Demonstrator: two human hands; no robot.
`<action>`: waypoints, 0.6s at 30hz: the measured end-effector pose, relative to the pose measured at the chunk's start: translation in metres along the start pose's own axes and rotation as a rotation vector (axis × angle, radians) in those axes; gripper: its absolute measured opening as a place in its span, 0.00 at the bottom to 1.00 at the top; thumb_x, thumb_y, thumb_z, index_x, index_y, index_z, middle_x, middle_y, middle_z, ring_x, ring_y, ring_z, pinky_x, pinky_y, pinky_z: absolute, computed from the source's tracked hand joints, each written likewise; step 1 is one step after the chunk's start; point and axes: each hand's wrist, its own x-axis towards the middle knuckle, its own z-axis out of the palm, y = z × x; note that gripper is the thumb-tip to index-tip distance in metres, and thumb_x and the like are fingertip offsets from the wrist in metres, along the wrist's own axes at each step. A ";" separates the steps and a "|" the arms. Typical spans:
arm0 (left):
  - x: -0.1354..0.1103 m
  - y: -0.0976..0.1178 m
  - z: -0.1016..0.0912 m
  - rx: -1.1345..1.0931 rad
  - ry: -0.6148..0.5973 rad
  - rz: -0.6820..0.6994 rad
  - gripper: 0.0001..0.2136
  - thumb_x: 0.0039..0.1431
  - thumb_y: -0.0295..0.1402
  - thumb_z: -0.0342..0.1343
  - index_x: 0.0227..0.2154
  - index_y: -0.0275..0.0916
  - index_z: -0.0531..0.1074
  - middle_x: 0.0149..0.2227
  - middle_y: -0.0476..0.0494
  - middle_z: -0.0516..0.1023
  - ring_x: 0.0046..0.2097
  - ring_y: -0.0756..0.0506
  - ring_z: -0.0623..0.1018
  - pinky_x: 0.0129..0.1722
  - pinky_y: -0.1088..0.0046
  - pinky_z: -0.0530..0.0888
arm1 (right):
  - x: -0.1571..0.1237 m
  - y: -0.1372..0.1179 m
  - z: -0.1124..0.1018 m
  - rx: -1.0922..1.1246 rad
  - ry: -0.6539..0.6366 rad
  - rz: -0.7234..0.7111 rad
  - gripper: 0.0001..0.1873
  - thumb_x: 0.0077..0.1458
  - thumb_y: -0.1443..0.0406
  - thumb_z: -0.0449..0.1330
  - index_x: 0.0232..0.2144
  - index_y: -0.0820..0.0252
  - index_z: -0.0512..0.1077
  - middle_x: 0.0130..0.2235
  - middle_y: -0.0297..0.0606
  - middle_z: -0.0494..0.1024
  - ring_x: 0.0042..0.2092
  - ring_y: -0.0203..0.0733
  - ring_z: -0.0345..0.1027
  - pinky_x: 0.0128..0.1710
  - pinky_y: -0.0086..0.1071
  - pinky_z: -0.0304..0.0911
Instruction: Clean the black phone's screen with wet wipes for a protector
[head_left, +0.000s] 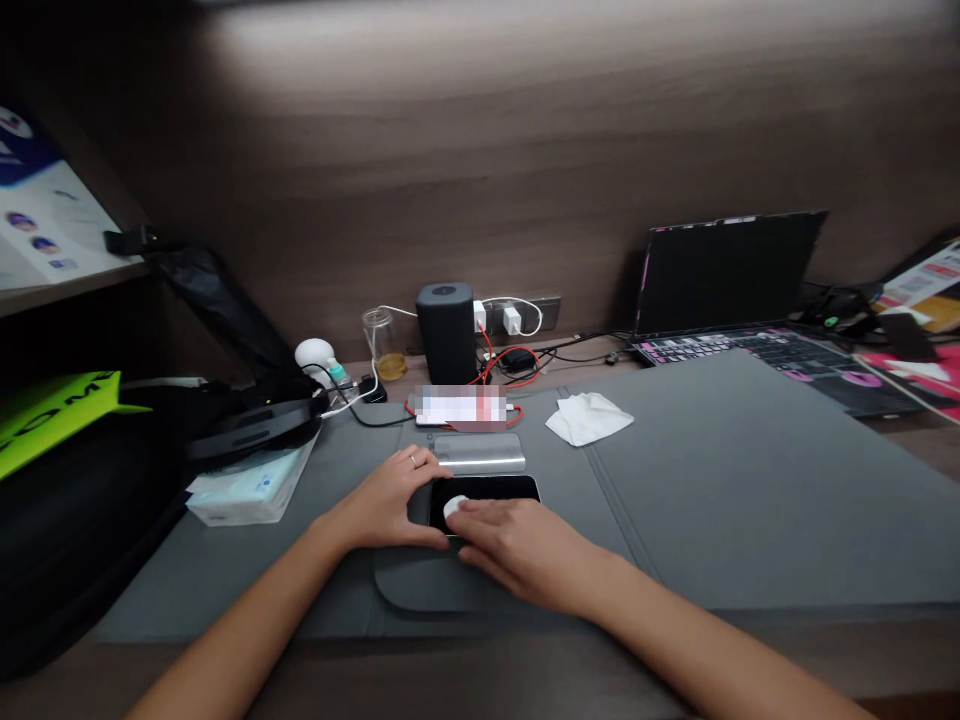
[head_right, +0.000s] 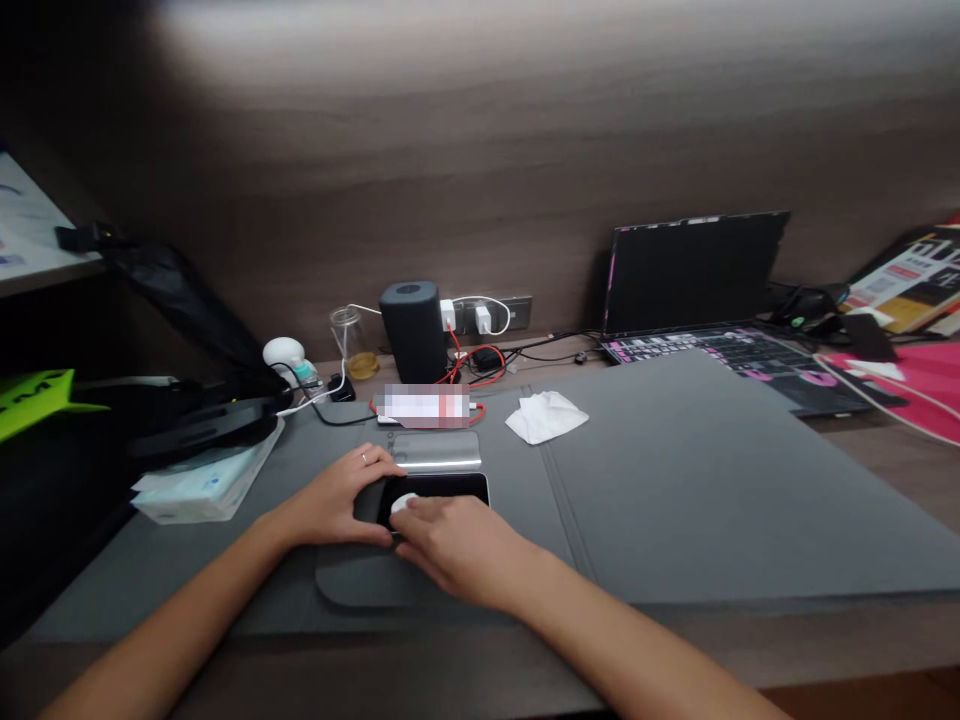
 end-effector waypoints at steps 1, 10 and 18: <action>0.000 0.000 0.000 0.001 0.002 0.000 0.32 0.49 0.52 0.68 0.54 0.42 0.69 0.48 0.40 0.72 0.49 0.38 0.71 0.51 0.60 0.71 | 0.000 -0.001 0.001 0.016 -0.010 -0.045 0.14 0.67 0.68 0.53 0.53 0.60 0.70 0.51 0.47 0.78 0.52 0.45 0.73 0.50 0.37 0.69; 0.000 0.000 -0.001 -0.001 -0.013 -0.011 0.34 0.49 0.54 0.68 0.55 0.43 0.69 0.48 0.40 0.72 0.49 0.38 0.71 0.51 0.59 0.70 | -0.008 0.027 -0.013 -0.032 0.015 0.126 0.25 0.60 0.76 0.53 0.59 0.61 0.68 0.55 0.49 0.77 0.54 0.49 0.73 0.54 0.41 0.68; -0.001 0.001 0.000 0.006 -0.017 -0.011 0.32 0.50 0.53 0.68 0.54 0.42 0.69 0.48 0.40 0.72 0.49 0.38 0.71 0.51 0.60 0.70 | -0.004 0.007 -0.013 0.137 -0.051 -0.121 0.21 0.65 0.74 0.51 0.58 0.59 0.70 0.53 0.45 0.77 0.54 0.43 0.70 0.53 0.34 0.67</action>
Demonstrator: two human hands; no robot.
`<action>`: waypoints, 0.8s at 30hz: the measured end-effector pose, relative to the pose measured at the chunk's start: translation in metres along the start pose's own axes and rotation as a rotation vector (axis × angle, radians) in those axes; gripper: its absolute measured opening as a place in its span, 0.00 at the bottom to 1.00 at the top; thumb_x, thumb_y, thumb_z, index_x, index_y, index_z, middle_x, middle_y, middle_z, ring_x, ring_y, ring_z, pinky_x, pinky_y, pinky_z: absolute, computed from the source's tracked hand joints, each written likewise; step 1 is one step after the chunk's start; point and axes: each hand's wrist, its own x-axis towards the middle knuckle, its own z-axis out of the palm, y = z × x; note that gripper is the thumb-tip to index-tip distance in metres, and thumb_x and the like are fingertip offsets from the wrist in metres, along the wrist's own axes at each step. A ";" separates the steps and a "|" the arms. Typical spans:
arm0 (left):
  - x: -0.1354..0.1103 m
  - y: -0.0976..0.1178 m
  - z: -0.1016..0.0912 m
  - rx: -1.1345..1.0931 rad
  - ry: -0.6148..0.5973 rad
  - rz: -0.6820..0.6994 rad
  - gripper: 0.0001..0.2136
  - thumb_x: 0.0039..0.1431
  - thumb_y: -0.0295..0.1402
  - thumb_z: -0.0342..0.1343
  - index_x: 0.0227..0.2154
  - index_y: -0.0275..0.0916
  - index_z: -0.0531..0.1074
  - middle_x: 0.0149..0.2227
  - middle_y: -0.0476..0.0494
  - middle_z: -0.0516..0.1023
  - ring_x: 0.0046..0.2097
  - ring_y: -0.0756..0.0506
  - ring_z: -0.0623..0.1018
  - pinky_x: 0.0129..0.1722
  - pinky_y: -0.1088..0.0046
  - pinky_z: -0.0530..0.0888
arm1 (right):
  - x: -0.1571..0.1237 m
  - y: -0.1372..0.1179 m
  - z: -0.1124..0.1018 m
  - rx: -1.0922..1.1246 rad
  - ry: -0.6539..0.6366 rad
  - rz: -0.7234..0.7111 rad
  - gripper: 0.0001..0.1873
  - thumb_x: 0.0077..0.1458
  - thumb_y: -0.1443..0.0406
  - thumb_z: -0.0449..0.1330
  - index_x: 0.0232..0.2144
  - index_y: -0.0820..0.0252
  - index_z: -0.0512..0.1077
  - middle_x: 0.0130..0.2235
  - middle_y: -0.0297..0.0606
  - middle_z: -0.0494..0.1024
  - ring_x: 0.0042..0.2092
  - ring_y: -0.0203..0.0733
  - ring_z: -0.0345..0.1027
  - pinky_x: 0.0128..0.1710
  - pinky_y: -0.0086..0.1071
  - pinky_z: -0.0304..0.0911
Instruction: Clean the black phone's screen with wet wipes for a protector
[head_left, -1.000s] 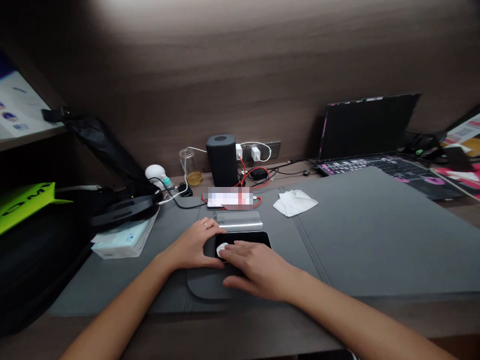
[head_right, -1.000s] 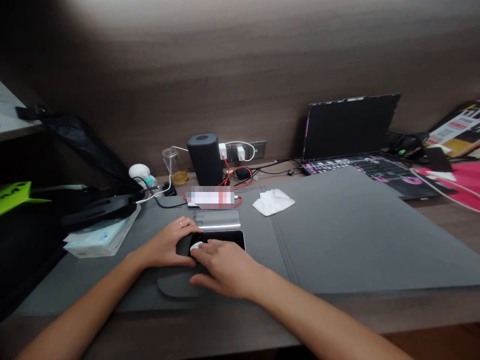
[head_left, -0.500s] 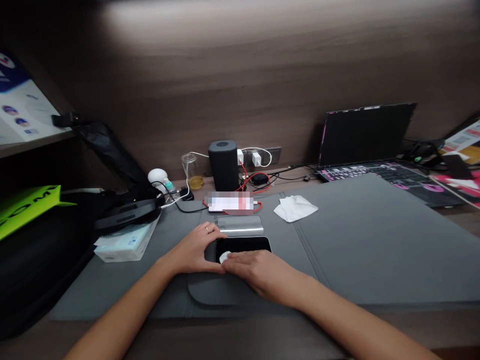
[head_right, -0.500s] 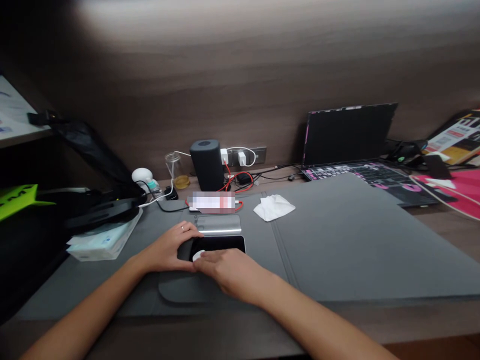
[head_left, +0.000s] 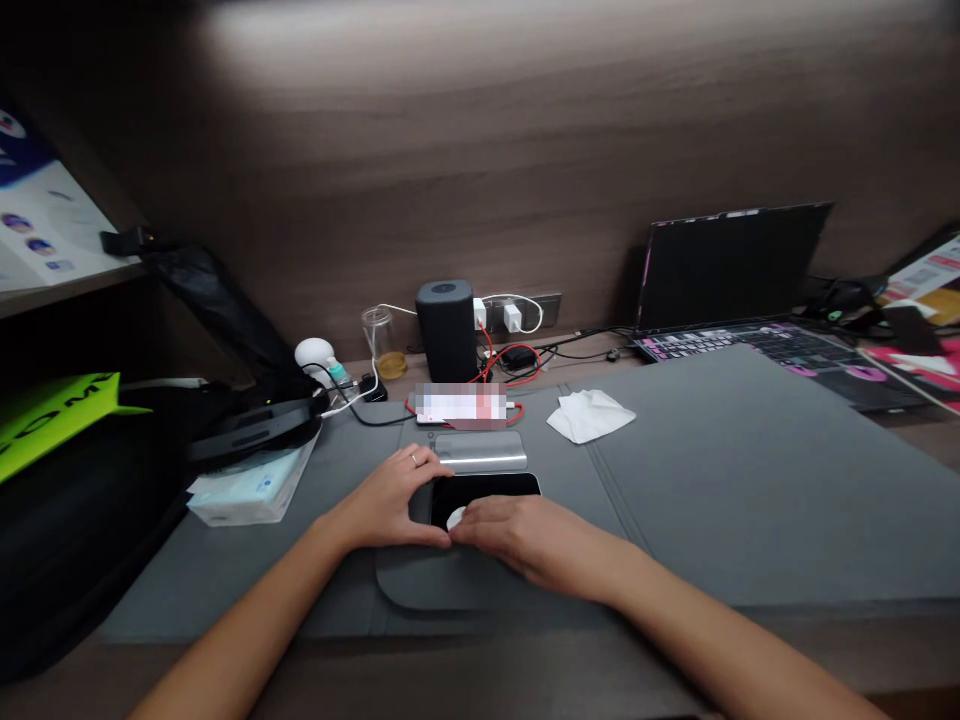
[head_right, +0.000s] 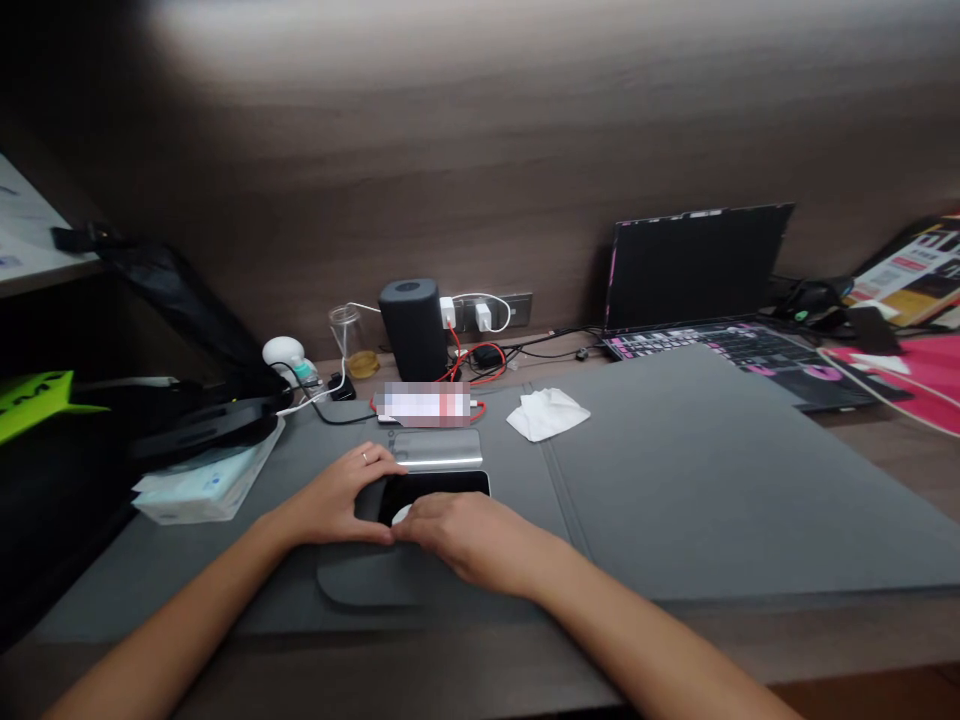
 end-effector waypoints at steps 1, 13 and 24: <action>0.000 0.000 0.000 -0.001 0.001 -0.002 0.33 0.49 0.53 0.68 0.54 0.42 0.69 0.48 0.40 0.72 0.49 0.38 0.71 0.51 0.60 0.70 | -0.002 0.002 -0.003 -0.007 0.015 0.033 0.20 0.65 0.73 0.51 0.57 0.60 0.71 0.52 0.46 0.77 0.53 0.43 0.71 0.51 0.34 0.67; 0.001 -0.001 0.000 -0.003 0.007 -0.002 0.34 0.48 0.55 0.68 0.54 0.42 0.69 0.48 0.40 0.72 0.49 0.38 0.71 0.51 0.60 0.70 | -0.007 0.010 -0.021 -0.009 -0.053 0.068 0.16 0.66 0.71 0.54 0.52 0.59 0.74 0.49 0.43 0.77 0.49 0.43 0.69 0.48 0.36 0.66; 0.000 0.001 -0.002 0.001 0.020 0.001 0.34 0.49 0.55 0.67 0.54 0.42 0.70 0.48 0.40 0.72 0.50 0.37 0.71 0.51 0.59 0.71 | -0.013 0.018 -0.027 -0.018 -0.033 0.205 0.16 0.67 0.69 0.53 0.53 0.57 0.73 0.45 0.43 0.75 0.48 0.45 0.68 0.50 0.39 0.65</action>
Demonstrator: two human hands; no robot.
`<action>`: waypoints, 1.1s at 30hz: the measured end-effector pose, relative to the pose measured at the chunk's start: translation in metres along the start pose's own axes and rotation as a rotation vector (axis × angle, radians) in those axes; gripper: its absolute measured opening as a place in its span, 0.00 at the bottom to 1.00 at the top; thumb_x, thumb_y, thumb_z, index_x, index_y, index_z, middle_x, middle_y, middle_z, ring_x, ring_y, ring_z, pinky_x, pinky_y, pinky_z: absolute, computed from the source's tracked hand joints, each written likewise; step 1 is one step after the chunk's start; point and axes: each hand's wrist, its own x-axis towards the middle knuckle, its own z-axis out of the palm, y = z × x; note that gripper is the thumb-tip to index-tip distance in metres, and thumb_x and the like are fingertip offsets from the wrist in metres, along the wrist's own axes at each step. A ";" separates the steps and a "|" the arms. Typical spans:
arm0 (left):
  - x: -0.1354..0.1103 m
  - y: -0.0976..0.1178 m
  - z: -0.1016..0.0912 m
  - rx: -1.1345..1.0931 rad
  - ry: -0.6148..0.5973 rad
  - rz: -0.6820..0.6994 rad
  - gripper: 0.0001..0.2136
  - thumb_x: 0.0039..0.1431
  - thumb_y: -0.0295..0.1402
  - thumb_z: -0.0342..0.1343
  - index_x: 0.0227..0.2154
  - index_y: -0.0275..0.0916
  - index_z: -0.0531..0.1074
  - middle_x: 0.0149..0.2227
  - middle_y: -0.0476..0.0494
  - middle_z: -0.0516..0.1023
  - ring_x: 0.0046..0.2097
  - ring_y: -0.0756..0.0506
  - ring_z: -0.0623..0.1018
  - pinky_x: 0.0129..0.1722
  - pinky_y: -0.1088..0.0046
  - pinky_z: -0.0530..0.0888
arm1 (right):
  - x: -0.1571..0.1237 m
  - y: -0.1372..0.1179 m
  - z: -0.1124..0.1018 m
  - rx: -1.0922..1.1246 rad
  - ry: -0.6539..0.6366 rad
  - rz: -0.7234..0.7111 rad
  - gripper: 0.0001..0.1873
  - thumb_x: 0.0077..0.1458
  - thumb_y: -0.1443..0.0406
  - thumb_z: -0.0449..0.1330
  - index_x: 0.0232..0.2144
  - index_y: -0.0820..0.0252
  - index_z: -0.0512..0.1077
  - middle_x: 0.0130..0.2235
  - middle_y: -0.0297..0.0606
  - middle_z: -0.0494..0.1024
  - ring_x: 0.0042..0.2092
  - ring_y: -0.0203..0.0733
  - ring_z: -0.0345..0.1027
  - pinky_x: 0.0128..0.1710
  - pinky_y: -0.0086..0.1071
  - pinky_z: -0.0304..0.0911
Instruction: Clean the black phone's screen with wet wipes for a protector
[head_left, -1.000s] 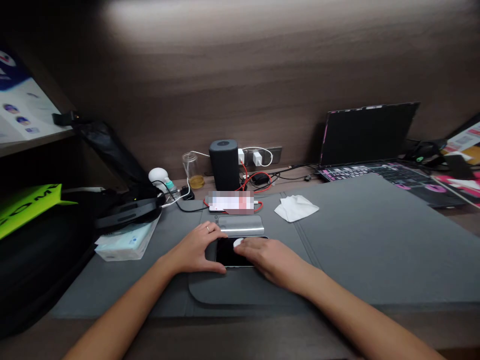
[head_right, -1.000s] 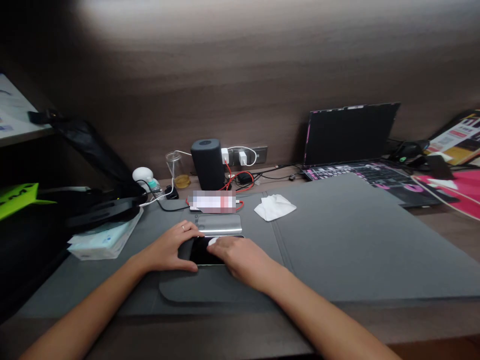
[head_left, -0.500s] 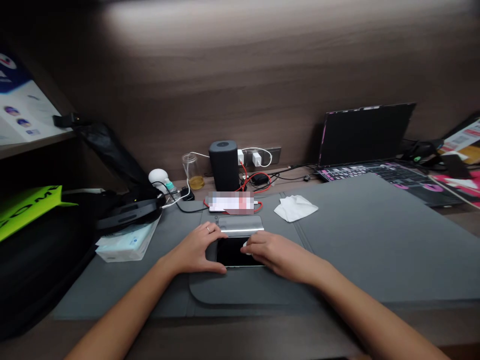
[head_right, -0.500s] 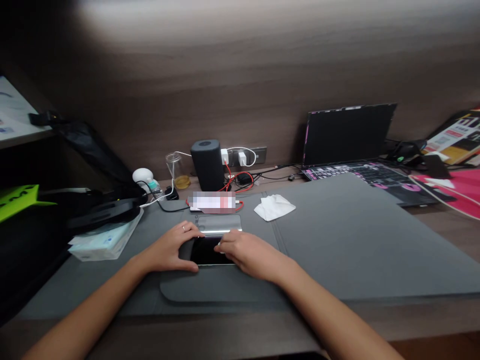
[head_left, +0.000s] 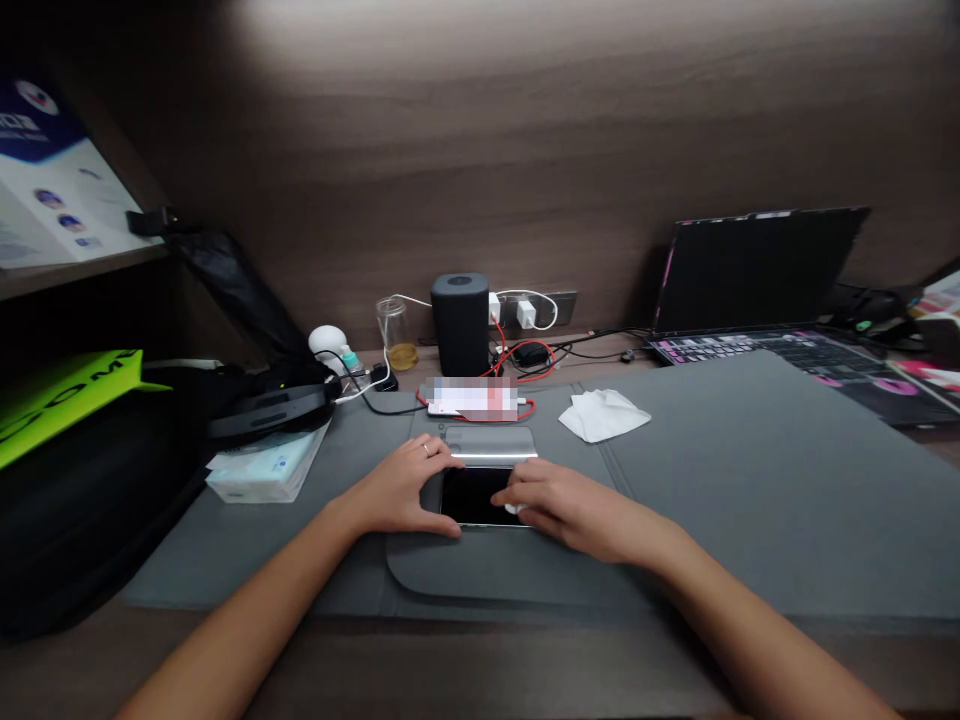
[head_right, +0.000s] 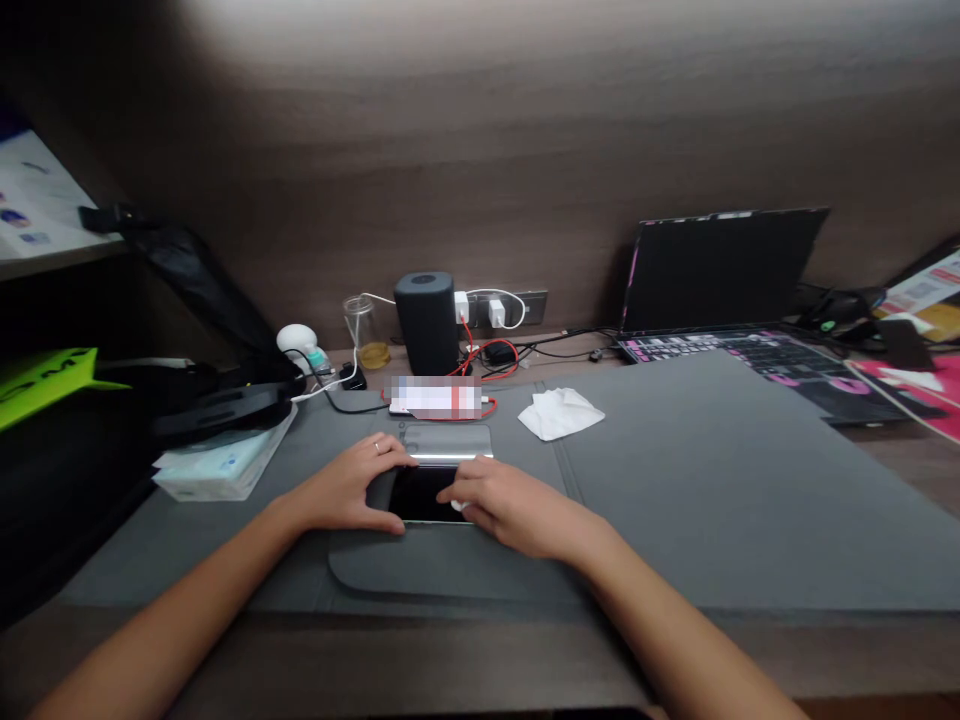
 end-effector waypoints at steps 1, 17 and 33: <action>0.000 0.000 0.000 0.000 0.001 -0.001 0.34 0.49 0.55 0.67 0.54 0.42 0.70 0.48 0.40 0.72 0.50 0.37 0.71 0.51 0.59 0.70 | 0.000 -0.001 0.000 0.025 -0.014 -0.001 0.17 0.66 0.68 0.53 0.55 0.56 0.72 0.46 0.43 0.75 0.48 0.44 0.68 0.51 0.39 0.65; -0.001 -0.001 0.000 0.010 -0.006 0.000 0.32 0.49 0.53 0.68 0.54 0.43 0.69 0.48 0.41 0.72 0.49 0.38 0.71 0.51 0.59 0.71 | -0.002 0.008 0.000 -0.036 0.034 0.089 0.22 0.67 0.69 0.51 0.61 0.56 0.67 0.47 0.45 0.71 0.47 0.45 0.67 0.49 0.40 0.66; -0.001 -0.001 0.000 0.017 -0.005 0.004 0.32 0.50 0.54 0.67 0.54 0.43 0.69 0.47 0.41 0.72 0.49 0.38 0.71 0.51 0.59 0.71 | -0.004 0.011 -0.002 -0.030 0.051 0.189 0.20 0.66 0.69 0.51 0.58 0.57 0.70 0.46 0.45 0.70 0.47 0.46 0.66 0.49 0.42 0.65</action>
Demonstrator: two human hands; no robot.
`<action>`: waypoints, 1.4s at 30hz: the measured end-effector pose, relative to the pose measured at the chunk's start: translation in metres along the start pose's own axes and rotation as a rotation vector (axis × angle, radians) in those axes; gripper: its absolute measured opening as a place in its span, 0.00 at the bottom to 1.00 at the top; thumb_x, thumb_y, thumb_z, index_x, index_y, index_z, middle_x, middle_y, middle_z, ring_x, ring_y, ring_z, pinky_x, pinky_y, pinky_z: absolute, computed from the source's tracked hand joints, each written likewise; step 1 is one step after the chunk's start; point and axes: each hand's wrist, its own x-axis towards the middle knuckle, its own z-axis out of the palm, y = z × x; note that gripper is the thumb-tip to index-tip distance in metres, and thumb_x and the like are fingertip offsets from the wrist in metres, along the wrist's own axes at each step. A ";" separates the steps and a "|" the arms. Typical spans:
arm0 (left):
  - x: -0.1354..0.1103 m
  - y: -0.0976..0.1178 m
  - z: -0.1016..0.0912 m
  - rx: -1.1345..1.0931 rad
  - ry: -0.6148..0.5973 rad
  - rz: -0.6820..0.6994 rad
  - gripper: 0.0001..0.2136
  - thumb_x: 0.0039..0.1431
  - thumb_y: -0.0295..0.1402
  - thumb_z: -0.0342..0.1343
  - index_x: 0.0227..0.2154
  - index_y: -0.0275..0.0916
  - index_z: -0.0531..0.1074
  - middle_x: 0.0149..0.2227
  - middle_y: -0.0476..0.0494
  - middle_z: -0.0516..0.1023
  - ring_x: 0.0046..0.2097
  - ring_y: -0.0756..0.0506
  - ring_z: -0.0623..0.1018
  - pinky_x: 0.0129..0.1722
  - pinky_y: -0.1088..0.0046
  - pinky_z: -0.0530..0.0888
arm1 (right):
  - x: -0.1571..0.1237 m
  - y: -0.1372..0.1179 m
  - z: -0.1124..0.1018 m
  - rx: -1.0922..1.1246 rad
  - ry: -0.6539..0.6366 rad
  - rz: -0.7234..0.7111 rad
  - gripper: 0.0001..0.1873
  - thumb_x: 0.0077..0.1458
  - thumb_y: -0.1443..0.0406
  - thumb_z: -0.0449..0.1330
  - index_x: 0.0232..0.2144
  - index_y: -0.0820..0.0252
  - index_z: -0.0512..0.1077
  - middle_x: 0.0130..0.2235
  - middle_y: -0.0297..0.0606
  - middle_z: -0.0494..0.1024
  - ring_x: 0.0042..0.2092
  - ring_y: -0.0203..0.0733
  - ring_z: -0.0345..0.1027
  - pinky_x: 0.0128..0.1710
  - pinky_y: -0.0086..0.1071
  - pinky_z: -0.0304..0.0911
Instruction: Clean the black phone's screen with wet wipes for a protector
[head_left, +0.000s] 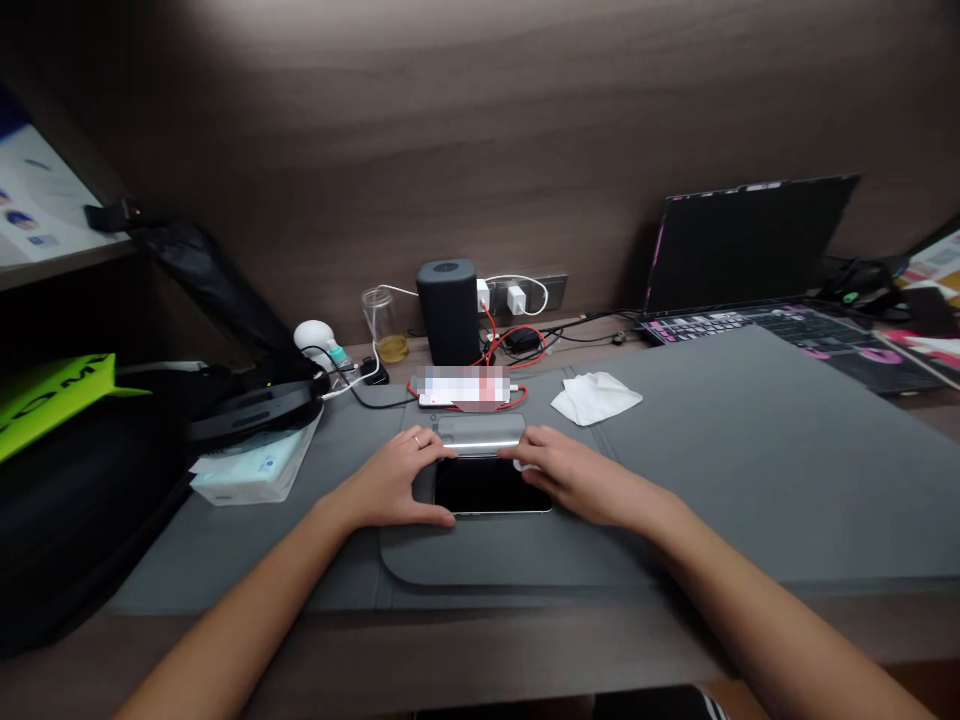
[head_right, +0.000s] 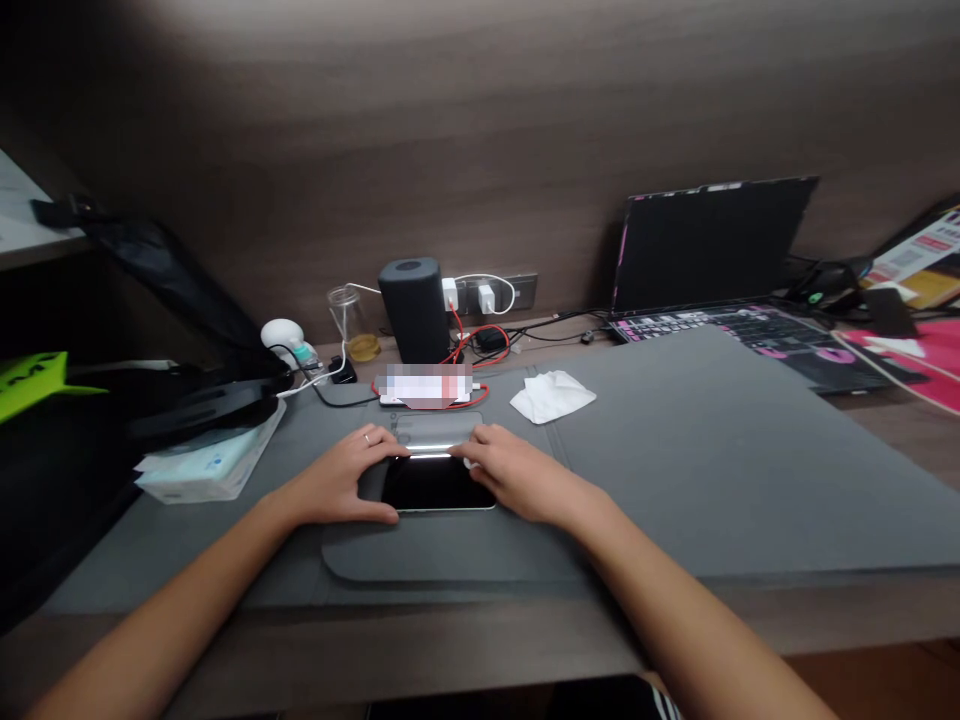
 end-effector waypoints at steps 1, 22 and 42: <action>0.000 0.000 0.000 0.000 -0.001 0.001 0.32 0.50 0.54 0.67 0.54 0.43 0.69 0.47 0.41 0.72 0.49 0.37 0.71 0.51 0.59 0.71 | -0.001 -0.002 -0.001 0.015 -0.022 -0.021 0.20 0.66 0.70 0.52 0.58 0.57 0.70 0.46 0.45 0.70 0.47 0.46 0.66 0.49 0.41 0.65; 0.000 0.002 -0.001 0.013 -0.006 0.002 0.32 0.50 0.53 0.67 0.54 0.42 0.69 0.48 0.41 0.72 0.49 0.38 0.71 0.51 0.58 0.71 | 0.003 0.014 -0.004 0.119 -0.015 0.091 0.19 0.65 0.67 0.53 0.57 0.59 0.69 0.46 0.43 0.70 0.46 0.43 0.67 0.49 0.38 0.64; 0.000 0.002 -0.001 0.011 -0.006 -0.010 0.32 0.50 0.53 0.67 0.54 0.42 0.69 0.48 0.41 0.72 0.49 0.38 0.71 0.51 0.58 0.71 | -0.001 0.016 -0.004 0.151 -0.009 0.154 0.18 0.62 0.67 0.56 0.54 0.58 0.70 0.41 0.41 0.72 0.41 0.42 0.68 0.42 0.35 0.65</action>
